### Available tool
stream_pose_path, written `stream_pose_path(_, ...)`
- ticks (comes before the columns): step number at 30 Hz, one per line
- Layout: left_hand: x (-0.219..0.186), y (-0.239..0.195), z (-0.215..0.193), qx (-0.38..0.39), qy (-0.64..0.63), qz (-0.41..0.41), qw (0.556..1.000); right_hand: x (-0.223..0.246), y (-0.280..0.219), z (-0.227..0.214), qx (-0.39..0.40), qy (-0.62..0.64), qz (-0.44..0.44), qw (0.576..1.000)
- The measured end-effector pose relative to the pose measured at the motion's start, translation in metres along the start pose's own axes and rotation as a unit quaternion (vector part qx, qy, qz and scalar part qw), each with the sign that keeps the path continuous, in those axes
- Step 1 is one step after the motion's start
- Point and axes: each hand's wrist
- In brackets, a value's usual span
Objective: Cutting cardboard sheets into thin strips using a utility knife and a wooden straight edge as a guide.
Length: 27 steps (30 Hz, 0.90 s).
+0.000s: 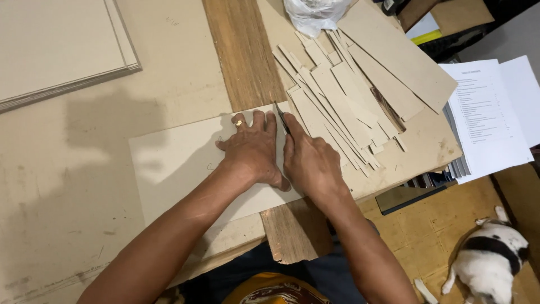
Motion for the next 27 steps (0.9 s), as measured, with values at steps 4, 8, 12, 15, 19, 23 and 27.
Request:
stream_pose_path(4, -0.001, -0.001, -0.001, 0.0, 0.011, -0.001, 1.0, -0.005, -0.004, -0.006, 0.023, -0.018, 0.0, 1.0)
stream_pose_path(8, -0.003, -0.008, -0.008, 0.0, -0.01, 0.0, 1.0, -0.008, -0.038, -0.014, 0.08, -0.021, 0.046, 0.995)
stream_pose_path(12, 0.001, -0.003, -0.006, -0.027, -0.019, 0.01, 0.999, -0.03, -0.075, -0.002, 0.061, -0.048, 0.031, 0.997)
stream_pose_path(15, -0.004, -0.002, -0.005, 0.063, 0.005, -0.082, 0.995, -0.056, -0.106, 0.014, 0.058, -0.057, 0.029, 0.996)
stream_pose_path(19, -0.005, -0.004, -0.008, 0.077, -0.002, -0.081, 0.994, -0.08, -0.145, 0.028, 0.094, -0.055, 0.079, 0.991)
stream_pose_path(23, -0.006, -0.005, -0.006, 0.074, -0.002, -0.086, 0.994, -0.103, -0.164, 0.048, 0.01, -0.055, 0.038, 0.998)
stream_pose_path(27, -0.007, -0.003, -0.008, 0.08, 0.005, -0.097, 0.992, -0.104, -0.163, 0.04, 0.035, -0.036, 0.053, 0.997)
Point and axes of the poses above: each hand's wrist, its own y-axis towards the middle knuckle, its own z-axis out of the palm, x = y × z, and after that the axes turned 6 degrees about -x, right-handed
